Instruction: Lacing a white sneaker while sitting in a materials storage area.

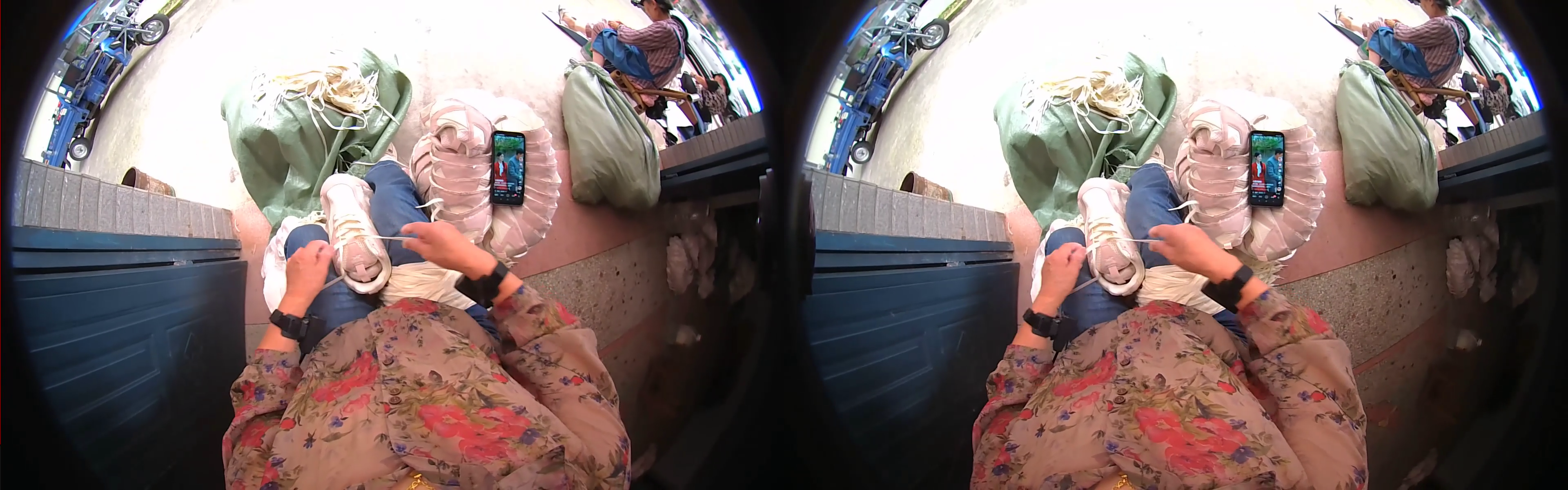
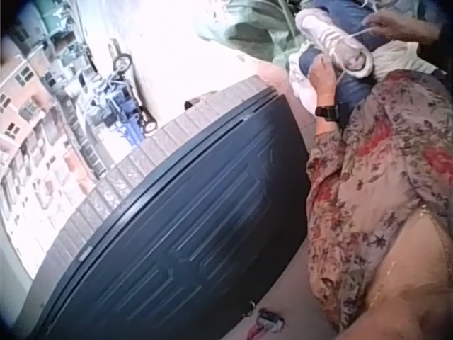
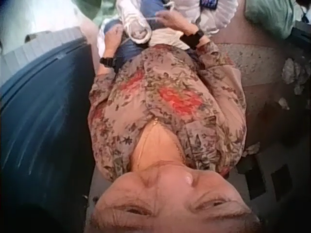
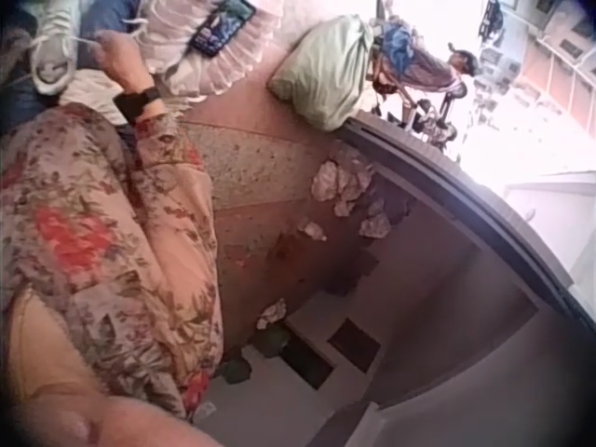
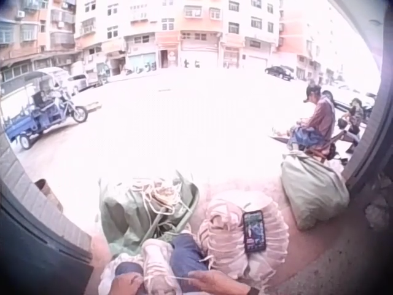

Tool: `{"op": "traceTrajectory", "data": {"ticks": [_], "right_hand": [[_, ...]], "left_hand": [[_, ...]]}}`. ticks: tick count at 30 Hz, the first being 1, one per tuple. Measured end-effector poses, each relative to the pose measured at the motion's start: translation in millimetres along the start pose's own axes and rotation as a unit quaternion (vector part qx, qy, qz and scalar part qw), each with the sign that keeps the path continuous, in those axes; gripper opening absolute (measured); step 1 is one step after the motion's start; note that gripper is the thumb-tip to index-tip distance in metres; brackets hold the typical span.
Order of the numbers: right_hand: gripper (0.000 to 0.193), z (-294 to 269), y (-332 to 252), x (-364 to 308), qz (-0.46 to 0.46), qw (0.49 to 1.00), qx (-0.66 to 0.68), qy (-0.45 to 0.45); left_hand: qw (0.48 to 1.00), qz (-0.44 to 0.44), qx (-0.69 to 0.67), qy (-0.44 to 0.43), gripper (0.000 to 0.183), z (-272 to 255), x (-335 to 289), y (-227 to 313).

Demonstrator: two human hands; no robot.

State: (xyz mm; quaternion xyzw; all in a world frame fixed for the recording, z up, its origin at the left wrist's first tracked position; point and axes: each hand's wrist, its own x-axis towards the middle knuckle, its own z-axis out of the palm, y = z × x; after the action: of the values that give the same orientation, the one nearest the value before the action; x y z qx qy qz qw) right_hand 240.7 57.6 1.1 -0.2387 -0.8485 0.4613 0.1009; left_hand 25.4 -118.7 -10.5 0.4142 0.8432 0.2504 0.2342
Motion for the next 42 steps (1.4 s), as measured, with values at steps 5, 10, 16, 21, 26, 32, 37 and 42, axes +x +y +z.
{"op": "traceTrajectory", "data": {"ticks": [5, 10, 16, 21, 26, 32, 37, 42], "right_hand": [[0.022, -74.1, -5.6, -30.6, 0.182, 0.939, 0.287, 0.06], [0.024, -134.6, 7.4, -71.7, 0.128, 0.829, 0.502, 0.212], [0.028, -156.0, 20.6, -99.8, -0.05, 0.652, 0.708, 0.266], [0.033, -142.2, -0.9, -97.1, 0.08, 0.736, 0.572, 0.351], [0.02, -98.3, 21.4, -70.7, 0.219, 0.876, 0.394, 0.17], [0.012, -20.7, -4.1, -25.6, -0.123, 0.981, -0.113, 0.095], [0.011, 37.6, -10.4, 0.3, -0.115, 0.982, -0.128, -0.078], [0.01, 49.3, -7.5, 32.0, -0.071, 0.97, -0.217, -0.083]], "left_hand": [[0.977, -0.153, -0.099, -0.108, 0.017, -42.8, -6.9, -25.5], [0.906, -0.165, -0.26, -0.291, 0.03, -72.1, -11.6, -2.4], [0.895, -0.052, -0.437, -0.07, 0.026, -96.3, -1.9, 4.5], [0.809, -0.02, -0.577, 0.114, 0.022, -164.3, 10.9, -10.9], [0.76, -0.018, -0.618, 0.201, 0.018, -205.6, 12.5, -26.9], [0.854, -0.167, -0.488, 0.062, 0.016, -103.7, 2.5, -49.3], [0.875, -0.242, -0.405, -0.11, 0.024, -15.4, -17.1, 5.9], [0.964, -0.124, -0.205, -0.116, 0.023, 14.3, -17.7, -2.3]]}}
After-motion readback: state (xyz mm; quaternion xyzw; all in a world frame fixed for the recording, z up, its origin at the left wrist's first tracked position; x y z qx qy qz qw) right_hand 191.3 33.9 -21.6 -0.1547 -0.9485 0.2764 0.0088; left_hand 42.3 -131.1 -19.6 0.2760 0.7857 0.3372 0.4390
